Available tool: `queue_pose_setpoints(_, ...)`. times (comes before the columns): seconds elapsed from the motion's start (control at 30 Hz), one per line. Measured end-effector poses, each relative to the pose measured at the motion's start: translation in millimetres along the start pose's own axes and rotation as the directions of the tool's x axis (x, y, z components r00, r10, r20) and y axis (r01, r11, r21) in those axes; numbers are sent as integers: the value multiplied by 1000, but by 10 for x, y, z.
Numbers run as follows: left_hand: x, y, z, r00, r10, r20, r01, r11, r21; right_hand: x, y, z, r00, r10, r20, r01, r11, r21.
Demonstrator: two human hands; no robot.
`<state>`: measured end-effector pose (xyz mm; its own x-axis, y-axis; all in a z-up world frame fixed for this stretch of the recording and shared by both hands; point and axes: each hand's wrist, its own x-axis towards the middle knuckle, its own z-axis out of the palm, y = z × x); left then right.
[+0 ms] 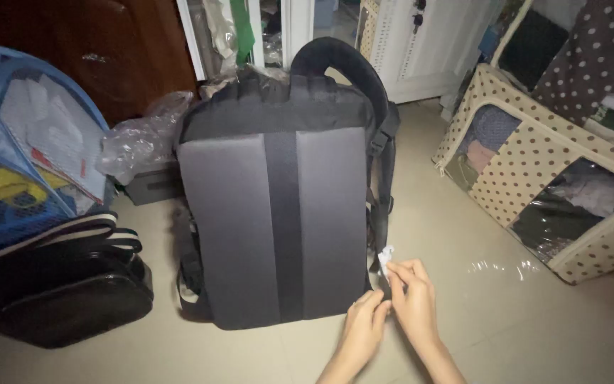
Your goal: The person wipes the straps, back panel, and front surfaces of a black backpack with a cloth.
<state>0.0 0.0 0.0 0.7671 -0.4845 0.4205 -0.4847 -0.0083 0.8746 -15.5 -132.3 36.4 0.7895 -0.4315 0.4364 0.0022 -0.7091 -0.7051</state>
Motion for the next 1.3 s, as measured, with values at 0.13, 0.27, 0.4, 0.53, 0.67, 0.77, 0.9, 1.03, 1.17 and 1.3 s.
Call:
queue_pose_setpoints(0.13,43,182,-55,994,-106,-33,106,994,-16,-337,-448,-161,999,51,-5,-51,998,38)
queue_pose_setpoints(0.27,-38,216,23,972,-232,-24,233,973,2,-390,-544,-165,996,89,-21,-87,994,63)
queue_pose_setpoints(0.4,-69,107,53,996,-90,14,89,995,48,36,-415,-69,996,88,-4,-87,994,59)
queue_pose_setpoints(0.53,-116,-107,151,996,-86,-2,86,994,67,539,-287,68,997,-77,-21,78,997,13)
queue_pose_setpoints(0.67,-166,-110,192,990,-141,3,141,989,54,568,-195,117,988,-139,67,140,990,-20)
queue_pose_setpoints(0.77,-203,-57,163,989,-149,1,149,989,17,251,-2,109,969,-34,246,59,994,-95)
queue_pose_setpoints(0.9,-290,-209,254,996,-86,-39,86,996,-2,-97,101,-36,944,20,330,30,989,-148)
queue_pose_setpoints(1.03,-219,122,162,983,-178,33,178,984,13,336,-287,-176,968,20,251,21,987,-158)
queue_pose_setpoints(1.17,-256,1,202,983,-182,6,182,983,13,747,-254,-102,978,-185,93,193,978,-81)
queue_pose_setpoints(1.3,-291,-51,186,975,-220,-28,219,976,-11,502,-71,38,958,-178,226,192,981,-37)
